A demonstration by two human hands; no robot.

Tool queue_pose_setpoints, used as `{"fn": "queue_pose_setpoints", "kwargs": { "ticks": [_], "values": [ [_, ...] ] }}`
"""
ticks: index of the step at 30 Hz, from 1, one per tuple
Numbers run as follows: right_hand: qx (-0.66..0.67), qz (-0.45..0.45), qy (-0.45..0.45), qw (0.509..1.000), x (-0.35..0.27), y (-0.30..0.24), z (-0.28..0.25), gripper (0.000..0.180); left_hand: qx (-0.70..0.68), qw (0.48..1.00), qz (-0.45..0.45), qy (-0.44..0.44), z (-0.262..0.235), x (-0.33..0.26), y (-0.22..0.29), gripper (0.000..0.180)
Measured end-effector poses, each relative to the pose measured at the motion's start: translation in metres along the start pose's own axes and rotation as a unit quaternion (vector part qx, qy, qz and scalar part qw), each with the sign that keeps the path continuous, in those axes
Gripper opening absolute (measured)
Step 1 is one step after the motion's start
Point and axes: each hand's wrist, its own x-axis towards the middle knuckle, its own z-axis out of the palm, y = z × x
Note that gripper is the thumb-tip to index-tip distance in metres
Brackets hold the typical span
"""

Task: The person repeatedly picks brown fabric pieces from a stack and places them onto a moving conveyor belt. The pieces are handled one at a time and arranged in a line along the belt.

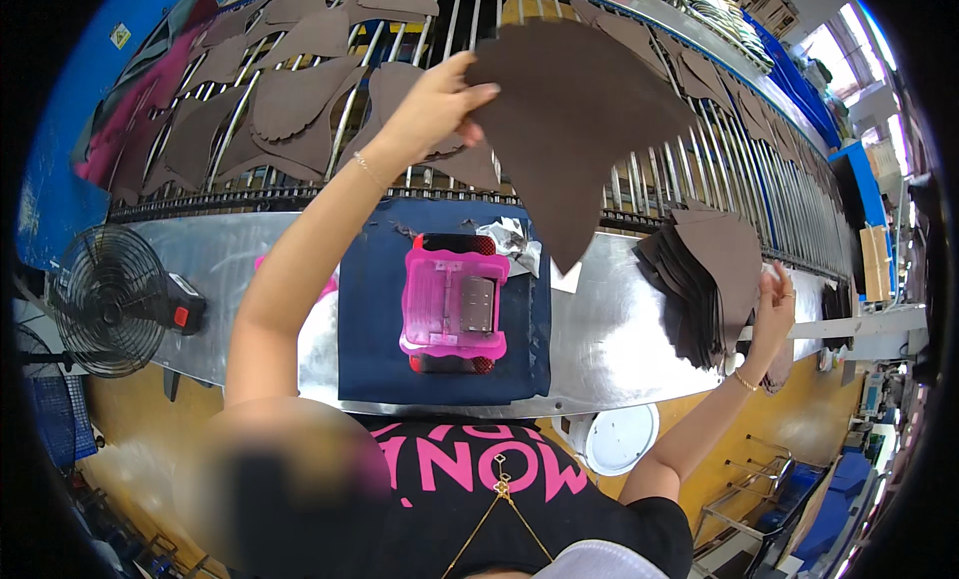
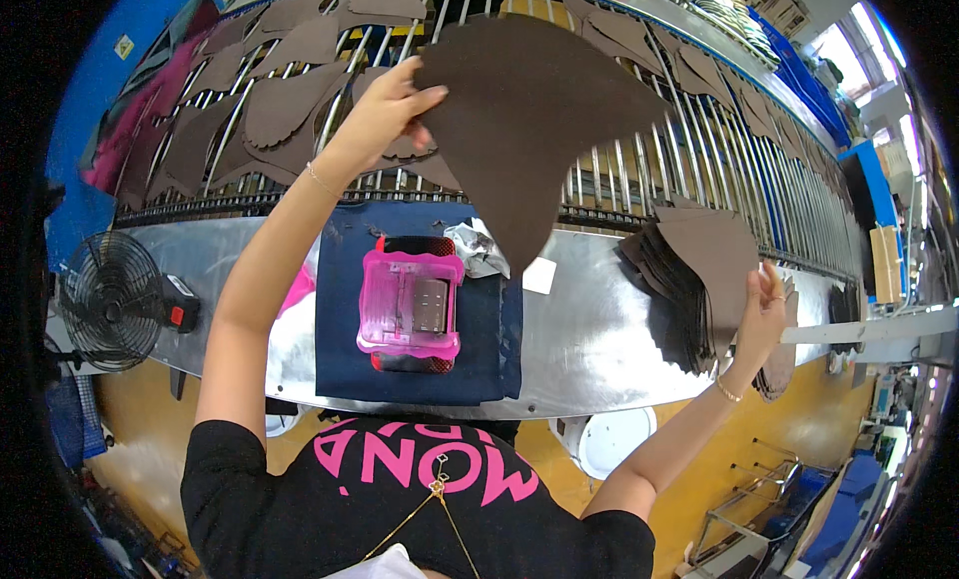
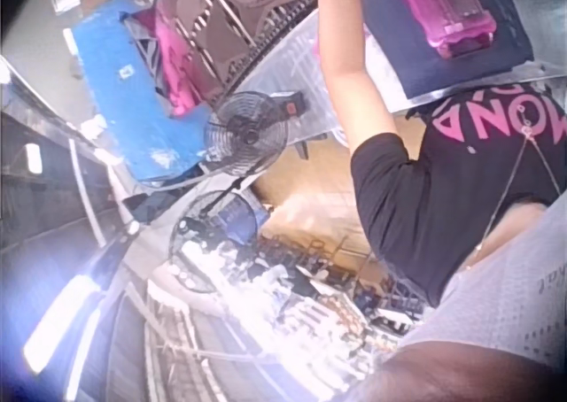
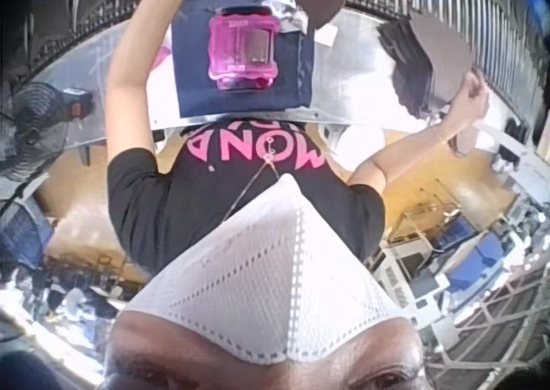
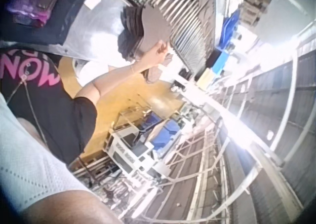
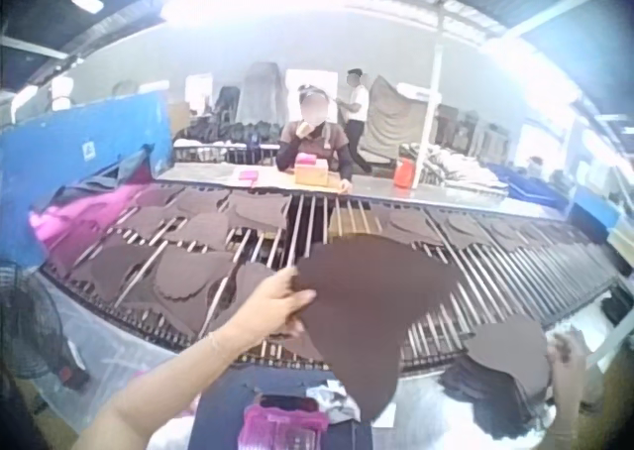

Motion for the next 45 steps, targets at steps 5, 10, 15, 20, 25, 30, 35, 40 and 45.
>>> {"fn": "queue_pose_setpoints", "kwargs": {
  "ticks": [5,10,15,20,25,30,35,40,45],
  "values": [
    [-0.379,0.111,-0.006,0.919,0.001,0.147,-0.001,0.062,-0.054,0.981,-0.084,0.169,-0.060,0.018,-0.079,0.032],
    [-0.362,0.187,-0.005,0.913,0.002,0.171,0.006,0.071,-0.066,0.961,-0.147,0.226,-0.092,0.027,-0.139,0.027],
    [-0.428,0.099,0.084,0.894,-0.009,0.131,0.013,0.055,0.123,0.935,-0.188,0.274,-0.097,0.026,-0.153,0.047],
    [-0.335,0.101,0.015,0.937,-0.003,0.056,0.001,0.031,0.418,0.858,-0.037,0.295,-0.101,0.014,-0.132,0.078],
    [-0.130,0.012,0.076,0.989,-0.026,-0.091,-0.003,0.030,0.253,0.959,-0.032,0.123,-0.033,-0.010,-0.033,0.069],
    [0.311,-0.034,-0.018,0.950,-0.050,-0.144,0.051,0.032,0.174,0.974,0.143,0.023,0.005,-0.042,-0.001,0.055],
    [0.426,-0.109,-0.153,0.885,-0.089,-0.178,0.127,0.027,0.153,0.985,0.031,0.071,-0.042,-0.105,0.064,0.037],
    [0.368,-0.159,-0.312,0.861,-0.136,-0.183,0.173,0.015,0.254,0.946,0.096,0.179,-0.103,-0.178,0.093,0.029],
    [0.257,-0.297,-0.329,0.859,-0.140,-0.198,0.178,0.011,0.274,0.944,0.031,0.182,-0.112,-0.213,0.090,0.023]
  ]
}}
